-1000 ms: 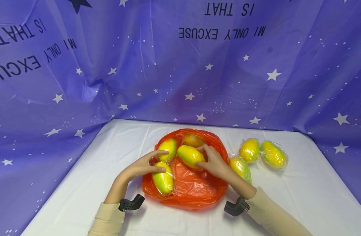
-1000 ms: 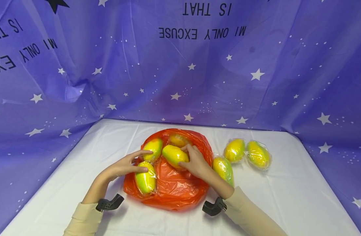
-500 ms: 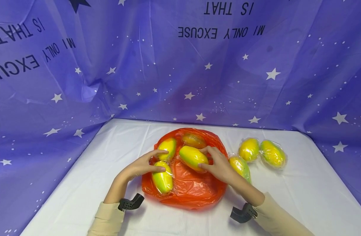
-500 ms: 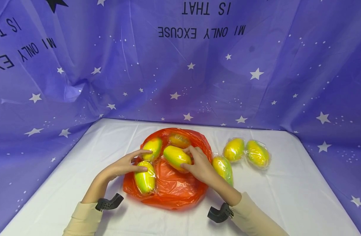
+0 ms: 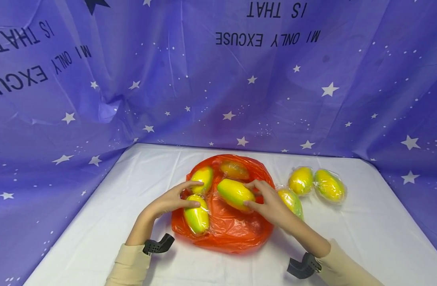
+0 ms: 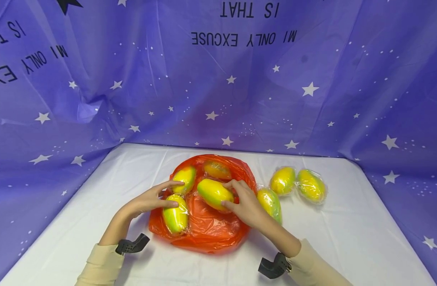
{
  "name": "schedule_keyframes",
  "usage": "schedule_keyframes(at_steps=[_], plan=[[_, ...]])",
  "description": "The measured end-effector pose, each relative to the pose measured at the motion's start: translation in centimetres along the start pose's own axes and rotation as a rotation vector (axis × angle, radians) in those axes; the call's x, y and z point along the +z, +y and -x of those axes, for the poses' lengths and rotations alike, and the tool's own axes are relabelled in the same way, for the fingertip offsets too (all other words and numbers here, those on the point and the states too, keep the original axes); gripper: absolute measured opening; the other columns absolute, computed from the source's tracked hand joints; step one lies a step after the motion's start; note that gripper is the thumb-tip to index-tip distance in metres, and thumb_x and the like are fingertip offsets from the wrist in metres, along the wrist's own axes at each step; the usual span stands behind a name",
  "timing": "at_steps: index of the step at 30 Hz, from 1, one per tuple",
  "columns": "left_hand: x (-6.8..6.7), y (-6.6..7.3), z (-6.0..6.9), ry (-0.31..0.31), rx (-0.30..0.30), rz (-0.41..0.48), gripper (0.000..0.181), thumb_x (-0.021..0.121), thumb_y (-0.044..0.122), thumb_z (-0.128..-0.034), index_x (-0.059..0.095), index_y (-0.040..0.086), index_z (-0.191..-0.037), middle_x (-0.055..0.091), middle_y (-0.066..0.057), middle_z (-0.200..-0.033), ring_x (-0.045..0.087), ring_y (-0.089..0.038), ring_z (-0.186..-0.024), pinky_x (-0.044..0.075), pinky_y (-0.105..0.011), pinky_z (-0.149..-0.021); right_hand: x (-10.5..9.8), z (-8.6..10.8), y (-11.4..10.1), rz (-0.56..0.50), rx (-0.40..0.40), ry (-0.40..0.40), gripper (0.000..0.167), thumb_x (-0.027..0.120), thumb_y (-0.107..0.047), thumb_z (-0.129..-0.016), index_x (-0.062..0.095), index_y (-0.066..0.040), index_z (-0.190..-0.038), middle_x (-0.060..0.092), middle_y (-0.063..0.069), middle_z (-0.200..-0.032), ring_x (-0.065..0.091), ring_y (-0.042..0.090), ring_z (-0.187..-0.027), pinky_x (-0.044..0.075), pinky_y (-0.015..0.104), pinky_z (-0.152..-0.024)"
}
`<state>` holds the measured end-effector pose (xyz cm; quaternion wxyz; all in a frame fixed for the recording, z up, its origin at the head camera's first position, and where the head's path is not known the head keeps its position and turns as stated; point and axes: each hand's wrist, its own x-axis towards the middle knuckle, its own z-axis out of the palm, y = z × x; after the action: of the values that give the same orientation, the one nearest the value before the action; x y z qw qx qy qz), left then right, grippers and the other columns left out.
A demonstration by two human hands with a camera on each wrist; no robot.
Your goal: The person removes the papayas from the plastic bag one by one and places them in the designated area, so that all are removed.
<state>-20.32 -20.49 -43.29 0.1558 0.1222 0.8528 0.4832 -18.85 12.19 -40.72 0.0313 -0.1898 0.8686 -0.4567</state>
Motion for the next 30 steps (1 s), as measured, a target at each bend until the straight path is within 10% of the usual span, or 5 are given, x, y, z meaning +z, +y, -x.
schedule_keyframes(at_steps=[22,30], plan=[[-0.1,0.0,0.1,0.003,-0.012,-0.004,0.063,0.078,0.038,-0.0794,0.052,0.034,-0.136,0.049,-0.001,-0.136,0.043,-0.027,-0.122,0.034,-0.055,-0.102,-3.4,3.2,0.5,-0.125,0.025,0.067,0.038,0.076,-0.018,-0.085,0.061,-0.017,-0.12,0.057,0.006,-0.125,0.06,0.033,-0.106,0.053,0.041,-0.084],[0.1,0.0,0.0,0.0,-0.015,0.007,0.063,0.078,0.037,-0.0796,0.052,0.033,-0.137,0.048,-0.001,-0.138,0.042,-0.028,-0.124,0.033,-0.056,-0.103,-4.3,4.6,0.5,-0.259,0.092,0.079,0.041,0.076,-0.018,-0.085,0.061,-0.013,-0.122,0.055,0.014,-0.129,0.058,0.036,-0.108,0.058,0.041,-0.064]])
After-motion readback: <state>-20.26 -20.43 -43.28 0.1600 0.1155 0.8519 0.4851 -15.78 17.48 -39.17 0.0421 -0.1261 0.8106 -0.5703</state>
